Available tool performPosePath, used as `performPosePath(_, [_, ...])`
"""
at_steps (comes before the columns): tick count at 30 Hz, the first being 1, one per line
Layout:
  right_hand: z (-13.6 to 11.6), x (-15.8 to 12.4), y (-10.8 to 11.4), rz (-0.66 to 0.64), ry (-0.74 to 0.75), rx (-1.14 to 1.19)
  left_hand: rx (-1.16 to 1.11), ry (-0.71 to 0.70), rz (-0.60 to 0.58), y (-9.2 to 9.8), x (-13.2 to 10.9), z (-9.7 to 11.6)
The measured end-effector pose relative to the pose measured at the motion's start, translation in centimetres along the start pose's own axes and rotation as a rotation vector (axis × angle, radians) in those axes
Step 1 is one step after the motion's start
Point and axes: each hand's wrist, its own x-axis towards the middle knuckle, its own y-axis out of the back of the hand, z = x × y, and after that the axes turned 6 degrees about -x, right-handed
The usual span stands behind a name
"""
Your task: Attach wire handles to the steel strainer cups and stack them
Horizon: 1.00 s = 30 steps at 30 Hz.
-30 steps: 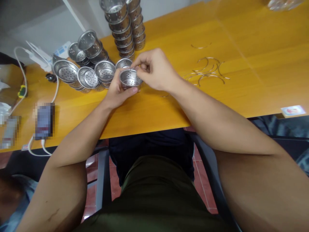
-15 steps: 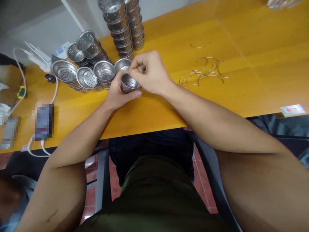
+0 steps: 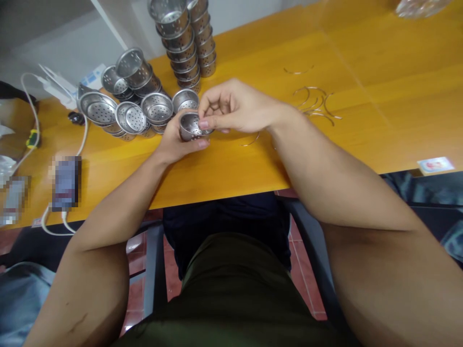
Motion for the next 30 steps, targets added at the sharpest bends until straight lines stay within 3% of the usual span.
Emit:
performPosePath(9, [-0.4, -0.1, -1.0, 0.067, -0.07, -0.032, 0.039, -0.024, -0.003, 0.8, 0.1, -0.9])
performPosePath(20, [0.0, 0.3, -1.2, 0.023, 0.008, -0.035, 0.078, -0.049, 0.009, 1.0, 0.0, -1.1])
performPosePath(26, [-0.7, 0.0, -0.8, 0.258, -0.034, -0.184, 0.09, -0.042, 0.116, 0.8, 0.3, -1.4])
performPosePath(30, [0.2, 0.2, -0.4, 0.258, 0.129, -0.358, 0.106, -0.092, 0.131, 1.0, 0.5, -1.6])
